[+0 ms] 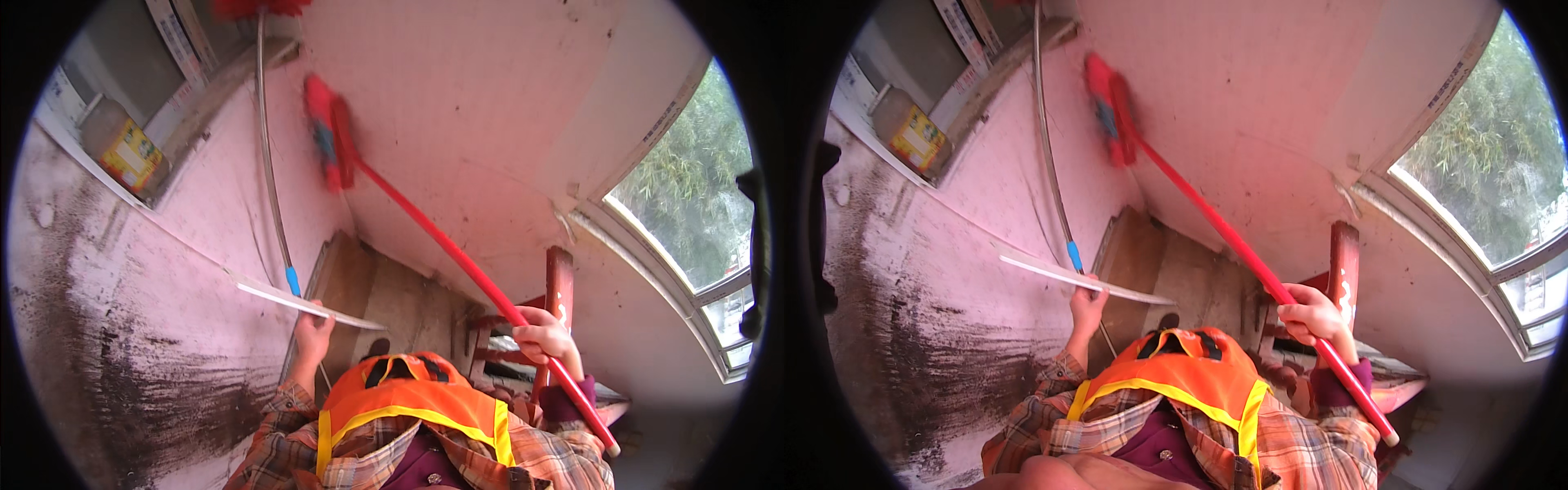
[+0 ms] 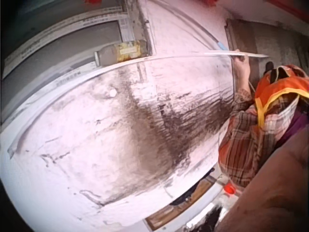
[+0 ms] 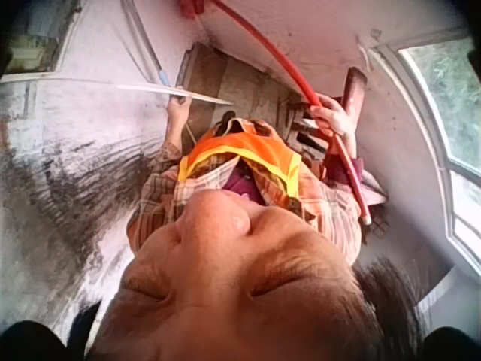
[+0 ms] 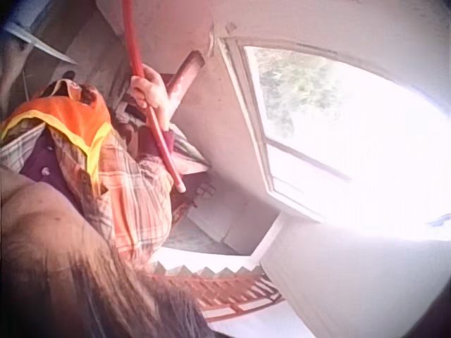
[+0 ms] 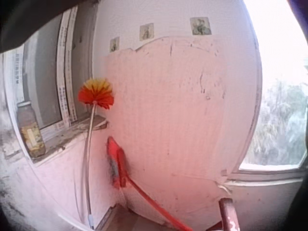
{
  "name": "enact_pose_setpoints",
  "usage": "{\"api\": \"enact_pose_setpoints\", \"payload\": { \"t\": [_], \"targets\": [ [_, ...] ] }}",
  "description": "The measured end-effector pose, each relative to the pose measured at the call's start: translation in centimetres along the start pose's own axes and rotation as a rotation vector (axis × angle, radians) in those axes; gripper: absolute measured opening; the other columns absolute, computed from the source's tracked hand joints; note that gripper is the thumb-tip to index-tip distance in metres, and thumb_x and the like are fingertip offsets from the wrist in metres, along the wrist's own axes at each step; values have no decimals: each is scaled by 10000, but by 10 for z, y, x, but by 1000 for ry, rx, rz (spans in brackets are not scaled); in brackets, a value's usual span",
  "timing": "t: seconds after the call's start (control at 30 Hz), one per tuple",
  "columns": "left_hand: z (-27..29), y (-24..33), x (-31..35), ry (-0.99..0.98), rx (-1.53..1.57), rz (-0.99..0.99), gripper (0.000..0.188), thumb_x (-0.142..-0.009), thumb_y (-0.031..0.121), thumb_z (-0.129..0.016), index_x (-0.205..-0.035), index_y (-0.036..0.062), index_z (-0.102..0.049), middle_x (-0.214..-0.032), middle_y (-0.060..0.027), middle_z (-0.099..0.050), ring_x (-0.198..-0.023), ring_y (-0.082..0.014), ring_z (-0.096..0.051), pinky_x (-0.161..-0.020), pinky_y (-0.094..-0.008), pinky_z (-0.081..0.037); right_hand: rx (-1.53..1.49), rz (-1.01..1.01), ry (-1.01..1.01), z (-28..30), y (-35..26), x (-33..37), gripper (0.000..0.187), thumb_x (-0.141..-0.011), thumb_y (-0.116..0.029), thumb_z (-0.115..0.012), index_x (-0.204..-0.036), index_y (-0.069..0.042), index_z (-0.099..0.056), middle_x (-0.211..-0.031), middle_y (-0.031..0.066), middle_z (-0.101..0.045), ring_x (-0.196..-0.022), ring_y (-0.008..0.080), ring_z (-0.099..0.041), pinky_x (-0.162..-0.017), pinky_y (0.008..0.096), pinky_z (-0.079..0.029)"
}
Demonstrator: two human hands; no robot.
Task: The person sweeps a spiral staircase using a red broom and a dustpan, moving debris from the steps into the dustpan. The person also briefly handles a small metal strip and places it on a wall ledge before continuing to sweep.
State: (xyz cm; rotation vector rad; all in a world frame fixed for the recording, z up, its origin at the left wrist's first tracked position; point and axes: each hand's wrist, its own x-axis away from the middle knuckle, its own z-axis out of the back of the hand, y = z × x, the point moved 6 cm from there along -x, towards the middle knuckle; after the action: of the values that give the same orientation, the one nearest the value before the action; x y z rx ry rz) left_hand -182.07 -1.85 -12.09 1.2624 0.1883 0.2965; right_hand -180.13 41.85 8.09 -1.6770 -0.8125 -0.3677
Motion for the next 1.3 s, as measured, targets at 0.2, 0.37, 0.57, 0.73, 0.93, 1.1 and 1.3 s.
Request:
{"api": "enact_pose_setpoints", "payload": {
  "t": [0.2,0.37,0.57,0.73,0.93,1.1,1.3],
  "targets": [
    [-6,20,2,1,-102,-56,416,-752,130,-742,-1099,12,-544,-962,-101,-641,-928,-186,-629,-819,-309,-499,27,80,-46,-3,7,28,345,-857,-28,-544,-1195,30,-513,-616,0,-474,-384,56,-392,-333,213,-280],
    [-18,27,4,-11,-90,-79,445,-744,125,-751,-1115,-1,-538,-976,-96,-640,-910,-179,-638,-831,-304,-498,50,147,194,14,-5,151,354,-787,52,-559,-1141,58,-547,-569,-2,-458,-369,54,-378,-316,213,-274],
    [-32,28,10,-32,-115,-115,460,-743,212,-752,-1120,32,-557,-956,-91,-671,-907,-193,-655,-837,-317,-500,6,114,36,25,30,82,186,-844,-28,-608,-1011,17,-538,-665,0,-489,-458,45,-400,-366,203,-287],
    [-32,50,16,-36,-227,-131,472,-734,253,-757,-1123,50,-584,-936,-80,-678,-884,-204,-656,-831,-331,-497,93,43,79,25,72,-17,119,-828,-11,-598,-922,57,-567,-639,40,-522,-470,102,-481,-386,235,-362],
    [-15,90,14,-21,-128,-154,423,-811,190,-704,-1147,-19,-554,-952,-68,-648,-884,-125,-594,-816,-296,-487,204,-41,197,52,105,25,173,-848,-39,-566,-1007,28,-580,-634,24,-529,-457,103,-495,-373,236,-385],
    [10,112,-14,48,94,-117,371,-773,63,-728,-1097,-32,-575,-960,-63,-640,-867,-117,-598,-800,-267,-508,50,-30,198,48,83,56,239,-829,-46,-562,-1066,-12,-569,-607,-26,-474,-431,61,-434,-351,215,-332],
    [13,157,-77,123,12,-195,371,-786,77,-724,-1107,-37,-579,-892,-37,-641,-809,-93,-586,-773,-237,-486,203,-42,156,47,89,-72,202,-813,-89,-592,-972,33,-575,-581,14,-502,-368,93,-432,-341,246,-327]
  ]
}}
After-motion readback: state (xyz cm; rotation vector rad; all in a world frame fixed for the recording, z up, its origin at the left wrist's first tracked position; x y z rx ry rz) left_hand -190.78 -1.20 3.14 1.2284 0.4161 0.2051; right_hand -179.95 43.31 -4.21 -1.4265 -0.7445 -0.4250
